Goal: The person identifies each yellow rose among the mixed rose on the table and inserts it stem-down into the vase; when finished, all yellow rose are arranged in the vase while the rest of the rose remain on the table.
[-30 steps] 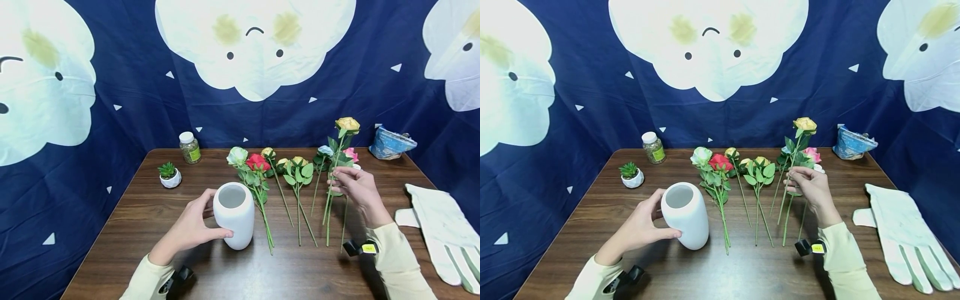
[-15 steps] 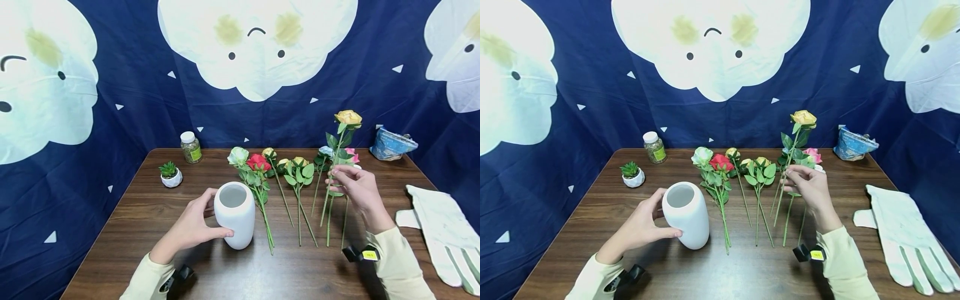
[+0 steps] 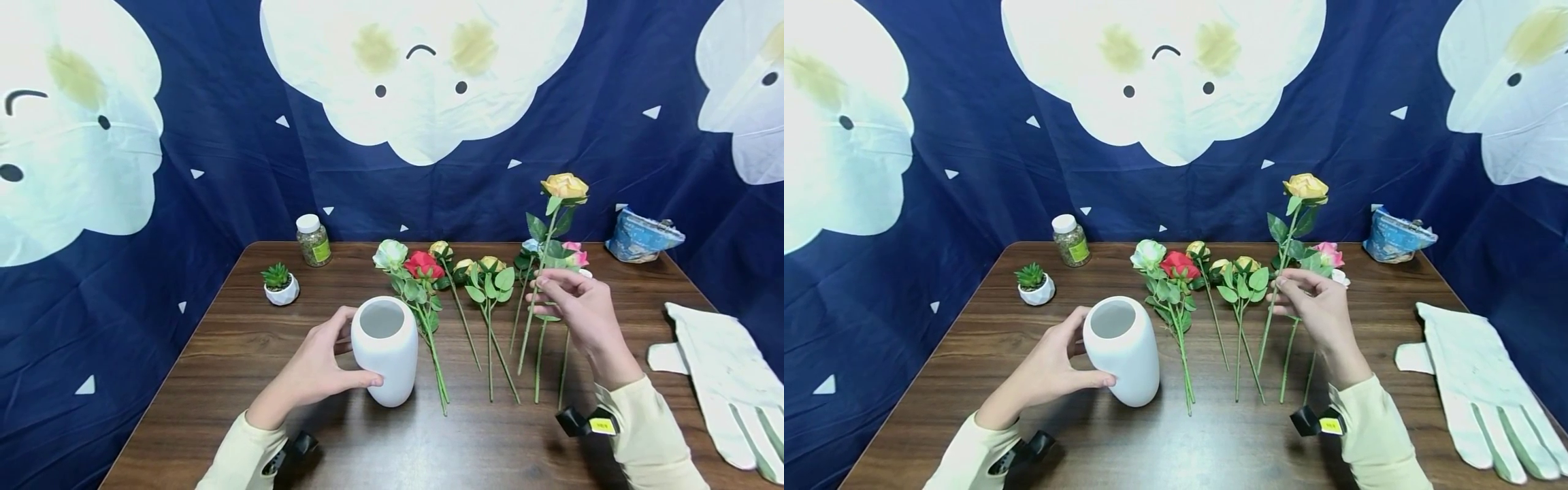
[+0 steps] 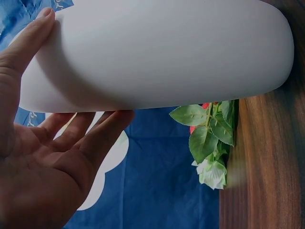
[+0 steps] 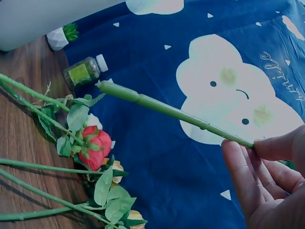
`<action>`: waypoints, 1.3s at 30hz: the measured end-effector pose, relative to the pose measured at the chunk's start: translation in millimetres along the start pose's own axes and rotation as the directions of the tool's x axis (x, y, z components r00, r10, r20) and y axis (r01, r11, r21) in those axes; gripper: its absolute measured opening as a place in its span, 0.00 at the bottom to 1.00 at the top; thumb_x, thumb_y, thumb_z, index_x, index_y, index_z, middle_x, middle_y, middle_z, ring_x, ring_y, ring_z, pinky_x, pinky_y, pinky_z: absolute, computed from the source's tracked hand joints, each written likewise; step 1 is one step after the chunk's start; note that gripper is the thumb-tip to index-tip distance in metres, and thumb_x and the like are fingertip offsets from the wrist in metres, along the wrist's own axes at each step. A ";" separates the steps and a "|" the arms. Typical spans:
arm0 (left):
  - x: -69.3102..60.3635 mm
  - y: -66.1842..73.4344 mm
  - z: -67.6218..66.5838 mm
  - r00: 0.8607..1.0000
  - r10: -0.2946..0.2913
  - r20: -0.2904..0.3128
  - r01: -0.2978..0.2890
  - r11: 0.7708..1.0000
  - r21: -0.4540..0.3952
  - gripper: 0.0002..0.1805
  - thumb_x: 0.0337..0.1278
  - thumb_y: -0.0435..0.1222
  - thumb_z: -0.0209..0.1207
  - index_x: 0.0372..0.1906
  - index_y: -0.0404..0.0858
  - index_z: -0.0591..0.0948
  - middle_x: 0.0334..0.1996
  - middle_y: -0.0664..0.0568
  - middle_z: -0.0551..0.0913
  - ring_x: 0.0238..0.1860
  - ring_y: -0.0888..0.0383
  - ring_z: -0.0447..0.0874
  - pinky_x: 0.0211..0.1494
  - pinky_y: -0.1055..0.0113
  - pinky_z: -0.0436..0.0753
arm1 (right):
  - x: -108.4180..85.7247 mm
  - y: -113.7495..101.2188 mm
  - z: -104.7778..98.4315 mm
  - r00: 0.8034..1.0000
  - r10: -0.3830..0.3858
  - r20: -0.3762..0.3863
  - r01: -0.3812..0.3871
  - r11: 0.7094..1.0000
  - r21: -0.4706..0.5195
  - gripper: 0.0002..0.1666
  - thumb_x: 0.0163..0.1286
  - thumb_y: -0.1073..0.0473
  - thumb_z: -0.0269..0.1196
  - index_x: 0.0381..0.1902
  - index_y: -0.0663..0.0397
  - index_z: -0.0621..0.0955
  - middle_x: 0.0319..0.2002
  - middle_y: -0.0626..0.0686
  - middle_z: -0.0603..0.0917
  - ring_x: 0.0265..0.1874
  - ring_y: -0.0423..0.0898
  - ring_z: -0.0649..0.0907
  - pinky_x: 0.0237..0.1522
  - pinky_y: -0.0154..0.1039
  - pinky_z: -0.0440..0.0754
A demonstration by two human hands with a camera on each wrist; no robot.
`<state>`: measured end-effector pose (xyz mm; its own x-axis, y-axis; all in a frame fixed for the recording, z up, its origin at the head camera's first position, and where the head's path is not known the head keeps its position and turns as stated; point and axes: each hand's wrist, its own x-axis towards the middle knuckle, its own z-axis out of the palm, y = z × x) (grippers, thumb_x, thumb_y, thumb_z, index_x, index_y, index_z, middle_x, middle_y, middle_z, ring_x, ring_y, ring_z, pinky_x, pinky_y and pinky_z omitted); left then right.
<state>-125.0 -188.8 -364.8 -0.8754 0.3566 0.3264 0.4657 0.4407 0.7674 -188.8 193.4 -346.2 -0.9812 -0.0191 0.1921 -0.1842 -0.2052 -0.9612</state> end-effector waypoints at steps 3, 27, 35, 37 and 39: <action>0.2 -1.0 0.2 1.000 0.007 -0.001 -0.007 1.000 -0.003 0.41 0.37 0.37 0.84 0.60 0.36 0.75 0.53 0.48 0.85 0.52 0.56 0.87 0.57 0.62 0.88 | -1.2 -0.8 2.7 1.000 -0.005 0.003 0.005 1.000 -0.005 0.19 0.75 0.74 0.58 0.36 0.46 0.89 0.31 0.47 0.90 0.28 0.40 0.90 0.30 0.33 0.90; -2.3 -1.1 1.6 1.000 -0.021 0.002 0.021 1.000 -0.021 0.41 0.36 0.38 0.84 0.60 0.38 0.75 0.53 0.51 0.85 0.52 0.57 0.87 0.58 0.63 0.87 | -7.2 -8.2 35.3 0.998 -0.062 0.010 0.062 0.998 0.012 0.20 0.74 0.75 0.58 0.37 0.46 0.89 0.32 0.47 0.91 0.28 0.39 0.90 0.30 0.34 0.90; -0.3 0.1 -0.4 1.000 -0.007 -0.002 0.006 1.000 -0.011 0.41 0.36 0.38 0.84 0.60 0.38 0.76 0.53 0.51 0.86 0.52 0.57 0.87 0.58 0.62 0.87 | -5.6 -12.9 51.7 0.995 -0.095 -0.008 0.095 0.994 0.047 0.21 0.74 0.76 0.57 0.36 0.46 0.89 0.32 0.46 0.90 0.28 0.38 0.89 0.30 0.35 0.91; -0.4 0.3 -0.7 1.000 -0.005 0.000 0.005 1.000 -0.010 0.41 0.36 0.38 0.84 0.60 0.38 0.76 0.53 0.51 0.85 0.53 0.57 0.87 0.59 0.61 0.87 | -5.6 -12.7 55.7 0.993 -0.115 -0.010 0.115 0.990 0.079 0.20 0.74 0.77 0.57 0.37 0.49 0.89 0.32 0.47 0.91 0.28 0.39 0.90 0.30 0.35 0.91; -1.0 0.5 -0.9 1.000 -0.012 0.001 0.012 1.000 -0.011 0.42 0.36 0.38 0.84 0.60 0.39 0.75 0.53 0.52 0.85 0.53 0.57 0.87 0.59 0.61 0.87 | -5.6 -12.4 60.0 0.992 -0.126 -0.019 0.127 0.986 0.108 0.20 0.74 0.78 0.56 0.37 0.51 0.88 0.32 0.48 0.91 0.28 0.39 0.90 0.30 0.35 0.91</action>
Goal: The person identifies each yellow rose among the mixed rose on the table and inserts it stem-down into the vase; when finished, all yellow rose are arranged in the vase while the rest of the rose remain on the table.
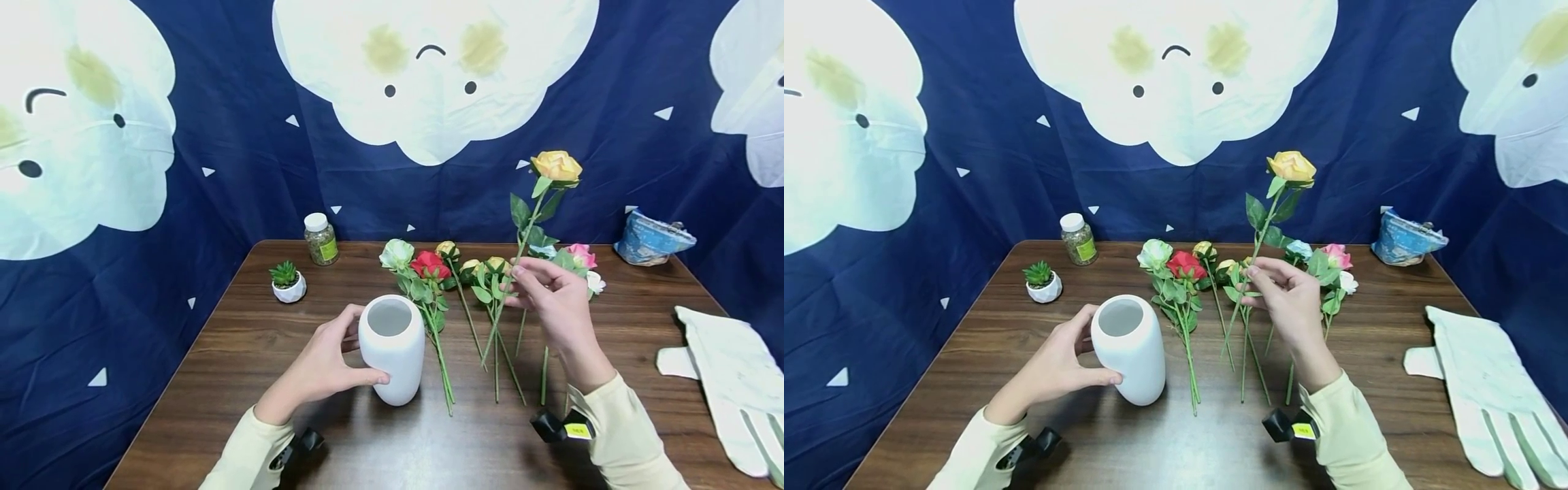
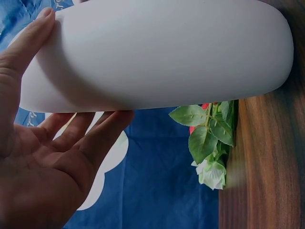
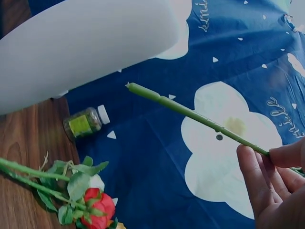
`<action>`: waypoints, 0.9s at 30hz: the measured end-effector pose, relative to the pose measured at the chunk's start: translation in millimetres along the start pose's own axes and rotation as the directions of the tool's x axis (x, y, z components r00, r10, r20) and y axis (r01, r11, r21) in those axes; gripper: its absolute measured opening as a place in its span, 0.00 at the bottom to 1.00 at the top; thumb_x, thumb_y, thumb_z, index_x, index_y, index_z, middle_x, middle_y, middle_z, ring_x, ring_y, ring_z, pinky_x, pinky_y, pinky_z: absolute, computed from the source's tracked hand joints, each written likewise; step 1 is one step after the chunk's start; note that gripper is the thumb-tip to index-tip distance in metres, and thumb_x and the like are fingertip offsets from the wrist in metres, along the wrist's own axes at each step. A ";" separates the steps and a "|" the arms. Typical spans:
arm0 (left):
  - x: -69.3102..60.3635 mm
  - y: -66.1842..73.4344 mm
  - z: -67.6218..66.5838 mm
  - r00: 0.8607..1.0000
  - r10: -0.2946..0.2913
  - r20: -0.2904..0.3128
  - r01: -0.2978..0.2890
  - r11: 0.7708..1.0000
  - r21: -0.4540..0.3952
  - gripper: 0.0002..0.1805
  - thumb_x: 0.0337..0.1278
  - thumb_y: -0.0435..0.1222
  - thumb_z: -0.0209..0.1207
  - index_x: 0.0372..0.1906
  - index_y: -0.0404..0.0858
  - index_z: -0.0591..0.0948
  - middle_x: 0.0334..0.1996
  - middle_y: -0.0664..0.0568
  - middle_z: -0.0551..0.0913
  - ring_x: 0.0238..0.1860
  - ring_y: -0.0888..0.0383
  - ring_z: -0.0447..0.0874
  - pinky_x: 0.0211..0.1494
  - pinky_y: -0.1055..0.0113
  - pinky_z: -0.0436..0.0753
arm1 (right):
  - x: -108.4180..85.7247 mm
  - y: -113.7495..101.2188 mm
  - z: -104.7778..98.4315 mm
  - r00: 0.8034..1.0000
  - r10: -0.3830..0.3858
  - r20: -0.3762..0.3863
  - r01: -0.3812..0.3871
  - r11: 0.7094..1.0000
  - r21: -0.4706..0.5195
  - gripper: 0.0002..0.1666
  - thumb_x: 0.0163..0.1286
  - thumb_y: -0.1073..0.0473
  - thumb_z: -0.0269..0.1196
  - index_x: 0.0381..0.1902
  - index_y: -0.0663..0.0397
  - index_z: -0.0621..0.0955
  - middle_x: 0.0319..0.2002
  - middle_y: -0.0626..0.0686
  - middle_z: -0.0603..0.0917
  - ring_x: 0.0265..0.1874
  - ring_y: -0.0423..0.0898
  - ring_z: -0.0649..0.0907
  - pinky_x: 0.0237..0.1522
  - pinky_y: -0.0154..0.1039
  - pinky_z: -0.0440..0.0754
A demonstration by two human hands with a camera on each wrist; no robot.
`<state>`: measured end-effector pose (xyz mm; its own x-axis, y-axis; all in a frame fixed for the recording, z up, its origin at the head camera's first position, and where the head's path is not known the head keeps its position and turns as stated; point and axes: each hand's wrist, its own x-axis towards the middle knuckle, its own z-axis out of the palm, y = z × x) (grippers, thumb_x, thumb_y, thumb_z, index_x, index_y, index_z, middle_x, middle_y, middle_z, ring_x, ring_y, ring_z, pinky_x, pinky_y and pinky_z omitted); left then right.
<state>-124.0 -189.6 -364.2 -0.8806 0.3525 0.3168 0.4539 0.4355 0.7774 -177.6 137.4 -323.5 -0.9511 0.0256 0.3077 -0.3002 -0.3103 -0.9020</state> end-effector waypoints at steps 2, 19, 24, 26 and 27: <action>0.2 0.5 0.0 1.000 -0.004 0.002 0.004 1.000 0.000 0.42 0.36 0.38 0.84 0.61 0.39 0.75 0.54 0.52 0.85 0.53 0.56 0.87 0.59 0.60 0.87 | -0.2 0.4 3.8 1.000 -0.002 -0.015 0.003 1.000 0.017 0.20 0.74 0.78 0.56 0.37 0.51 0.88 0.31 0.48 0.91 0.28 0.39 0.90 0.31 0.36 0.91; 0.6 3.2 -0.7 1.000 -0.023 0.013 0.023 0.999 -0.028 0.41 0.38 0.38 0.84 0.61 0.39 0.75 0.54 0.52 0.85 0.54 0.56 0.87 0.60 0.62 0.86 | 2.3 -4.7 29.5 1.000 -0.015 -0.025 0.017 0.995 0.100 0.21 0.74 0.78 0.56 0.37 0.49 0.89 0.32 0.48 0.91 0.28 0.40 0.90 0.30 0.35 0.91; 0.1 3.4 -0.1 1.000 -0.024 0.013 0.024 0.999 -0.030 0.41 0.37 0.38 0.84 0.60 0.39 0.75 0.54 0.51 0.85 0.54 0.56 0.87 0.60 0.62 0.86 | 3.4 -6.0 38.4 0.999 -0.049 -0.007 0.049 0.985 0.166 0.21 0.74 0.78 0.56 0.38 0.52 0.89 0.32 0.50 0.91 0.28 0.39 0.90 0.30 0.36 0.91; 0.0 3.9 -0.1 1.000 -0.025 0.014 0.026 0.999 -0.032 0.41 0.37 0.38 0.84 0.61 0.39 0.75 0.54 0.51 0.85 0.54 0.56 0.87 0.60 0.62 0.86 | 3.0 -6.1 42.0 0.998 -0.064 -0.005 0.063 0.979 0.191 0.20 0.74 0.78 0.55 0.38 0.54 0.89 0.32 0.51 0.91 0.28 0.40 0.90 0.30 0.36 0.91; 0.0 4.1 0.0 1.000 -0.027 0.014 0.027 0.999 -0.033 0.41 0.37 0.38 0.84 0.61 0.39 0.75 0.54 0.51 0.84 0.54 0.56 0.87 0.60 0.62 0.86 | 2.8 -6.3 43.8 0.998 -0.070 -0.002 0.069 0.976 0.205 0.20 0.74 0.79 0.55 0.38 0.54 0.89 0.32 0.51 0.91 0.29 0.40 0.90 0.31 0.36 0.91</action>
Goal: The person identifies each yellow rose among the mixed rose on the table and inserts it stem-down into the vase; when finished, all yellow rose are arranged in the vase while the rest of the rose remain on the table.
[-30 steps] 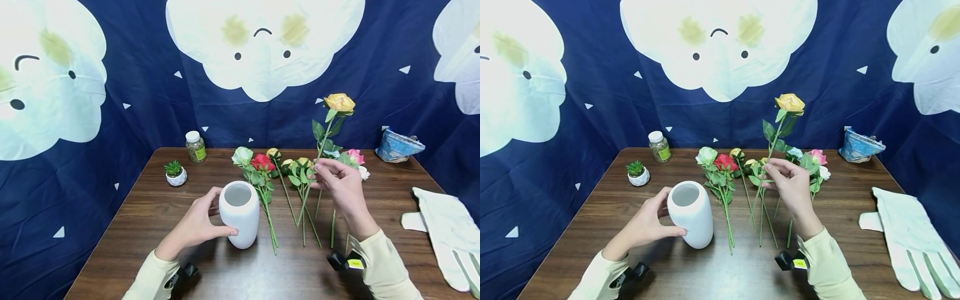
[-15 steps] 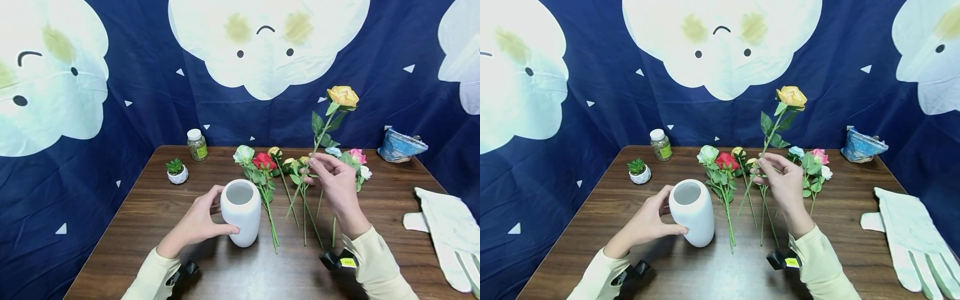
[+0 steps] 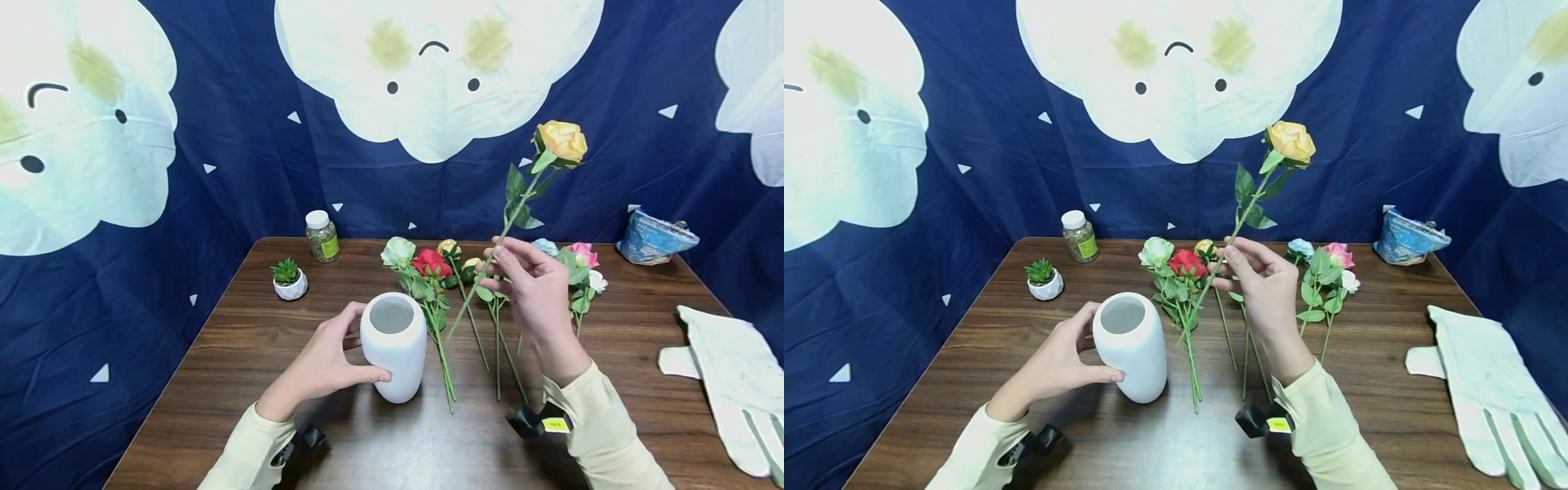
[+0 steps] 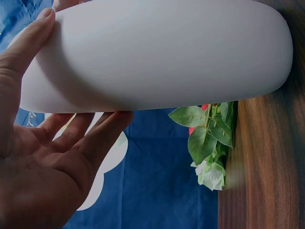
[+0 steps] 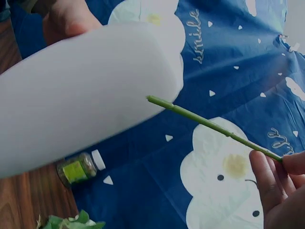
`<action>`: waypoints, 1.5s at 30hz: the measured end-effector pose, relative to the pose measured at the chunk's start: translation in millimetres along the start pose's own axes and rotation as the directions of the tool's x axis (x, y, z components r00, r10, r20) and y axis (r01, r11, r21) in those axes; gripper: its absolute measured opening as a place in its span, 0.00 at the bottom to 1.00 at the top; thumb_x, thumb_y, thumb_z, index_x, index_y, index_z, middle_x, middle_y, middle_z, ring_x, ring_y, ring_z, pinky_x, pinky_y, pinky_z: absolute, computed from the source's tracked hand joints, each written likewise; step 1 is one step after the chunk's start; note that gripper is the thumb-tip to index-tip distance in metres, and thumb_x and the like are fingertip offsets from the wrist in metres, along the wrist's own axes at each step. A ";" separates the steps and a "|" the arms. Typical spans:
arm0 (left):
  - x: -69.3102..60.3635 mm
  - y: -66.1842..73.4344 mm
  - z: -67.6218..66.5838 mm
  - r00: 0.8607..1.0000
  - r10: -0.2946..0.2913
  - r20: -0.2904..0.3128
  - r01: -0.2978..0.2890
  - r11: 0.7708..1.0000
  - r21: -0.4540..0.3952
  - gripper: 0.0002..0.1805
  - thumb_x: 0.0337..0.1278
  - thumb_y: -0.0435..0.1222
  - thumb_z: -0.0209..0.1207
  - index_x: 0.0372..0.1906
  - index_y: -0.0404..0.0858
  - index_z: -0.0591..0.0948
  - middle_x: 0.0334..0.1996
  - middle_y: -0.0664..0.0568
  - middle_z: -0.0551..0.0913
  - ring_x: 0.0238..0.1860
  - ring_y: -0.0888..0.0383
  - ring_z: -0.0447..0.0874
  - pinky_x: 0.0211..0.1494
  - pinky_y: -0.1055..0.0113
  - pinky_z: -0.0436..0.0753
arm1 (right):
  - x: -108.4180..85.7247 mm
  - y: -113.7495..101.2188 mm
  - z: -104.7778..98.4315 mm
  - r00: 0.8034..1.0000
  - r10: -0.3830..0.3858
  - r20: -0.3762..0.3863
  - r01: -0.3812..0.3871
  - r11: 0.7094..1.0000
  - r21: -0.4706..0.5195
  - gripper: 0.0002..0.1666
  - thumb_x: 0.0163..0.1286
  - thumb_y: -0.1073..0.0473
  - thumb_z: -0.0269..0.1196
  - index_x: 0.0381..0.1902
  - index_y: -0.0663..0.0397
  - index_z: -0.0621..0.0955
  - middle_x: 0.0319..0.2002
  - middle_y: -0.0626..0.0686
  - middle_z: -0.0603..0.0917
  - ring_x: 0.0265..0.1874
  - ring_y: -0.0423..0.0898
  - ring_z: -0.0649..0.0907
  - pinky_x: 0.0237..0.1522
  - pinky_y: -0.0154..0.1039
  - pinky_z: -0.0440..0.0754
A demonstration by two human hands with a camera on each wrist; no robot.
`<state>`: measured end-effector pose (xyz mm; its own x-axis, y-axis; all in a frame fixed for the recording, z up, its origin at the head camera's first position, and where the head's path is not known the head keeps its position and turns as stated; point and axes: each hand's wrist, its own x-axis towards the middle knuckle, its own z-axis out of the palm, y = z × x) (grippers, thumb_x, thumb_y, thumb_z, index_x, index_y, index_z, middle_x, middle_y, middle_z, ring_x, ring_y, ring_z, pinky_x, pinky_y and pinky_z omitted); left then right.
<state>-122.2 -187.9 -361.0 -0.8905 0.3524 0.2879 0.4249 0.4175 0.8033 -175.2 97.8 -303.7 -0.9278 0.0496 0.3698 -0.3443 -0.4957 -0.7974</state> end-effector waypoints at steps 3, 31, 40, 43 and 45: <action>-0.1 0.4 -0.1 1.000 -0.002 -0.002 0.002 1.000 0.002 0.42 0.37 0.37 0.84 0.61 0.39 0.75 0.54 0.51 0.84 0.54 0.56 0.87 0.60 0.62 0.87 | -1.2 0.7 5.2 1.000 -0.013 0.002 0.013 0.999 0.041 0.20 0.74 0.79 0.55 0.38 0.56 0.89 0.32 0.52 0.91 0.29 0.42 0.91 0.31 0.36 0.91; 1.1 -2.4 0.0 1.000 0.008 -0.012 -0.007 0.999 0.035 0.41 0.39 0.40 0.84 0.61 0.38 0.76 0.54 0.49 0.85 0.54 0.52 0.86 0.59 0.61 0.87 | -0.8 -2.5 30.7 0.990 -0.124 -0.069 0.130 0.987 0.092 0.14 0.74 0.77 0.57 0.41 0.62 0.87 0.33 0.54 0.90 0.29 0.44 0.90 0.30 0.35 0.91; -0.4 -3.9 2.1 1.000 -0.005 -0.017 0.005 1.000 0.016 0.40 0.40 0.39 0.83 0.61 0.37 0.76 0.53 0.49 0.85 0.54 0.52 0.86 0.59 0.59 0.87 | -1.4 -2.9 38.6 0.985 -0.158 -0.073 0.166 0.979 0.118 0.12 0.74 0.78 0.56 0.42 0.66 0.86 0.33 0.55 0.89 0.29 0.45 0.91 0.30 0.35 0.91; -0.8 -4.4 2.1 1.000 -0.011 -0.014 0.011 1.000 0.011 0.40 0.40 0.39 0.83 0.62 0.37 0.76 0.54 0.49 0.85 0.55 0.52 0.86 0.59 0.58 0.87 | -1.3 -2.1 41.6 0.984 -0.164 -0.074 0.171 0.980 0.098 0.14 0.74 0.78 0.56 0.42 0.64 0.87 0.32 0.54 0.90 0.29 0.45 0.91 0.30 0.35 0.91; -1.4 -4.5 1.8 1.000 -0.014 -0.010 0.014 1.000 0.008 0.41 0.41 0.40 0.83 0.62 0.37 0.76 0.54 0.48 0.84 0.55 0.51 0.86 0.59 0.58 0.87 | -1.3 -0.8 43.1 0.983 -0.170 -0.063 0.175 0.980 0.094 0.15 0.74 0.78 0.56 0.42 0.62 0.87 0.33 0.54 0.90 0.29 0.44 0.91 0.30 0.35 0.91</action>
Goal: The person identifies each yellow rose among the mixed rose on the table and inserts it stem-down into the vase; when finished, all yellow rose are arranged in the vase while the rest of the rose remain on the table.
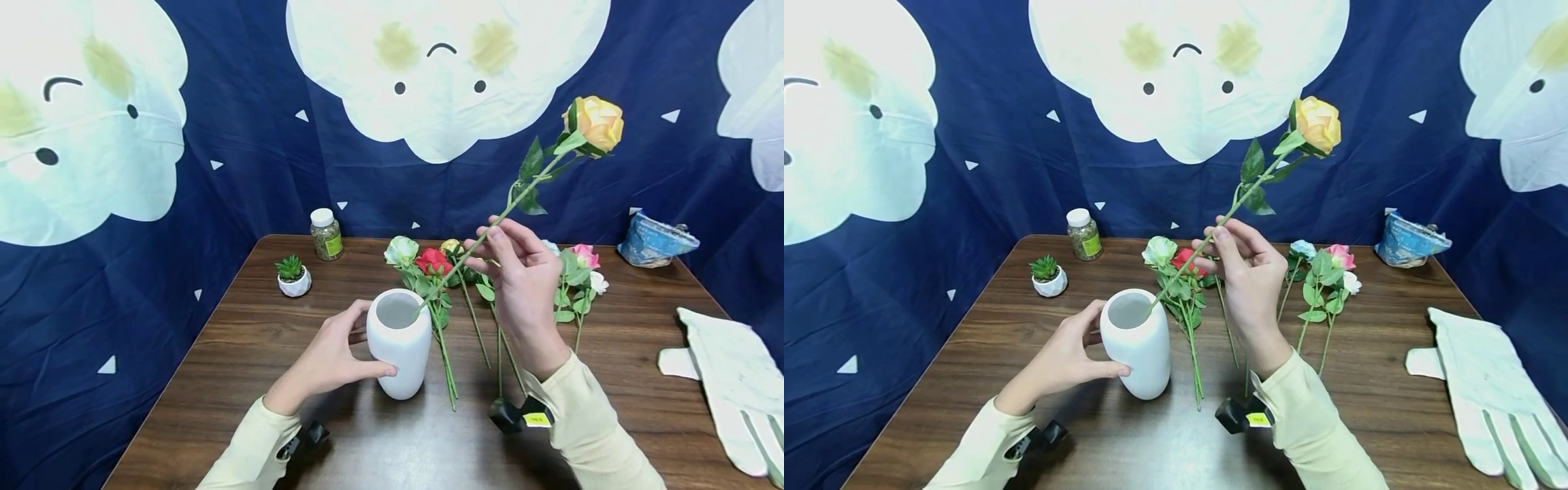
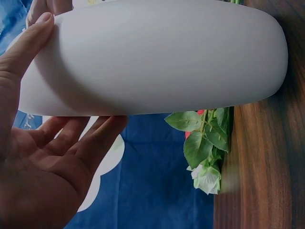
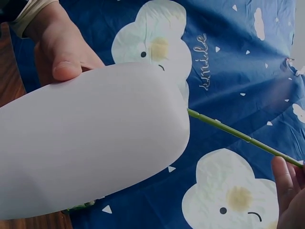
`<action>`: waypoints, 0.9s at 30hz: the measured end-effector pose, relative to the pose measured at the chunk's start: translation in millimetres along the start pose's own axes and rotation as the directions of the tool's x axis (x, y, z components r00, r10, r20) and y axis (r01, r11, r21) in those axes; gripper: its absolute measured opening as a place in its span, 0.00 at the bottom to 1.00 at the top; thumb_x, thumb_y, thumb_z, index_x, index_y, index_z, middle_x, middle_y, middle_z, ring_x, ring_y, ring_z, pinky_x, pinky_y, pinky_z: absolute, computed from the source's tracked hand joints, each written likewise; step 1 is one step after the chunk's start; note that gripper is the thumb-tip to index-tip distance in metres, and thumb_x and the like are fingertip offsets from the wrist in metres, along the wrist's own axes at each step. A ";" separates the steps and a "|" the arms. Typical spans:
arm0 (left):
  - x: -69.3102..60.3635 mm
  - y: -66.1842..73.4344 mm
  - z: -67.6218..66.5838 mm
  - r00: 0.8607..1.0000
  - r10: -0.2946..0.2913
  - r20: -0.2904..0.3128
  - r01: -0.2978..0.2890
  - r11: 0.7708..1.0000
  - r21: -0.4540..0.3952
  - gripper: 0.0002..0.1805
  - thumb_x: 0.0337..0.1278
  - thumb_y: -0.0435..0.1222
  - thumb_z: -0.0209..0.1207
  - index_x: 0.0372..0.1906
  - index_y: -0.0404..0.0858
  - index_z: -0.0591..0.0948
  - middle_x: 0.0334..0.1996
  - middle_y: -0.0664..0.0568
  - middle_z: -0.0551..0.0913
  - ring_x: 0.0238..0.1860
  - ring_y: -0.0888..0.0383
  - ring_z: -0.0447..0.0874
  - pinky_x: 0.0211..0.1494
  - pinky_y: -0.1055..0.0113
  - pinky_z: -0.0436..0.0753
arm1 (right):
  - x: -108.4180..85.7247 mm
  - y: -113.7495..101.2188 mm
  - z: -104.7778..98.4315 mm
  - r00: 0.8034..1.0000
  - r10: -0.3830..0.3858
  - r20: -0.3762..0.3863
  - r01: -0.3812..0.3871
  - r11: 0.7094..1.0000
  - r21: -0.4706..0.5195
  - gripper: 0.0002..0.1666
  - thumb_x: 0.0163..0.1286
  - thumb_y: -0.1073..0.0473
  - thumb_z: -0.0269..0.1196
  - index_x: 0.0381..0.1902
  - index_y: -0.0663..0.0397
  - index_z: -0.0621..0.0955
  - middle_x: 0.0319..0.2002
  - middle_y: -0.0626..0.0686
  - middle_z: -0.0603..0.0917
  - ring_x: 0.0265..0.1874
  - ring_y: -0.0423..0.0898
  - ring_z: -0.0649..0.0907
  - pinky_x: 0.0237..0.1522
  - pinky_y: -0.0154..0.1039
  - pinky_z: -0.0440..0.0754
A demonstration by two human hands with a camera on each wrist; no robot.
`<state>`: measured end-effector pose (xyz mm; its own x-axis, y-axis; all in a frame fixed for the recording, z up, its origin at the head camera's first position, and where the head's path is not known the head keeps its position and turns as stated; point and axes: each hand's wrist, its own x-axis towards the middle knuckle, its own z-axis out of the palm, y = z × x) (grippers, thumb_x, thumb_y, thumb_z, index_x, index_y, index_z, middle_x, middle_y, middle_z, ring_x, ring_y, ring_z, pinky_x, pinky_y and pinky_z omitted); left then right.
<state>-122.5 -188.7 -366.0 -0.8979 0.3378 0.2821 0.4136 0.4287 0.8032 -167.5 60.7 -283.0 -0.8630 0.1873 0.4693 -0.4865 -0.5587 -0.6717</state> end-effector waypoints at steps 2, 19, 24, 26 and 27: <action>0.0 -0.2 -0.4 1.000 -0.001 0.002 0.001 1.000 0.003 0.41 0.41 0.40 0.83 0.62 0.37 0.76 0.54 0.48 0.84 0.56 0.51 0.86 0.60 0.58 0.87 | -0.2 2.0 0.7 1.000 -0.003 0.013 0.003 1.000 -0.001 0.16 0.74 0.78 0.55 0.41 0.60 0.88 0.34 0.53 0.90 0.30 0.43 0.91 0.31 0.35 0.91; 1.3 0.7 1.1 1.000 0.010 0.005 -0.010 1.000 0.002 0.42 0.41 0.39 0.83 0.63 0.36 0.75 0.56 0.46 0.84 0.57 0.48 0.85 0.60 0.57 0.87 | -4.7 22.2 12.5 0.990 0.026 0.138 -0.010 0.993 -0.117 0.20 0.71 0.80 0.57 0.40 0.54 0.88 0.34 0.48 0.91 0.30 0.41 0.90 0.32 0.37 0.92; 1.6 1.0 0.5 1.000 0.023 -0.003 -0.023 1.000 0.008 0.41 0.41 0.39 0.83 0.63 0.36 0.76 0.55 0.46 0.84 0.57 0.48 0.85 0.59 0.58 0.87 | -6.1 27.4 17.0 0.976 0.055 0.213 -0.014 0.982 -0.189 0.16 0.70 0.80 0.58 0.41 0.59 0.87 0.34 0.47 0.91 0.31 0.42 0.90 0.33 0.40 0.92; 1.6 1.2 0.5 1.000 0.026 -0.004 -0.026 1.000 0.011 0.41 0.41 0.39 0.83 0.62 0.36 0.76 0.55 0.46 0.84 0.57 0.48 0.86 0.59 0.58 0.87 | -7.1 27.7 18.7 0.969 0.075 0.235 -0.019 0.973 -0.232 0.13 0.70 0.80 0.59 0.41 0.63 0.87 0.34 0.46 0.91 0.30 0.41 0.90 0.33 0.41 0.92; 1.4 1.3 0.6 1.000 0.027 -0.004 -0.027 1.000 0.010 0.41 0.41 0.39 0.83 0.62 0.35 0.76 0.55 0.46 0.84 0.56 0.48 0.86 0.59 0.58 0.87 | -7.6 27.6 19.6 0.966 0.087 0.245 -0.023 0.967 -0.253 0.11 0.70 0.80 0.59 0.42 0.68 0.86 0.34 0.45 0.91 0.30 0.41 0.90 0.34 0.41 0.92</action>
<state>-123.2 -187.2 -364.9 -0.8871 0.3458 0.3056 0.4389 0.4276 0.7903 -171.7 28.0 -293.9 -0.8421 -0.0660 0.5352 -0.4852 -0.3404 -0.8054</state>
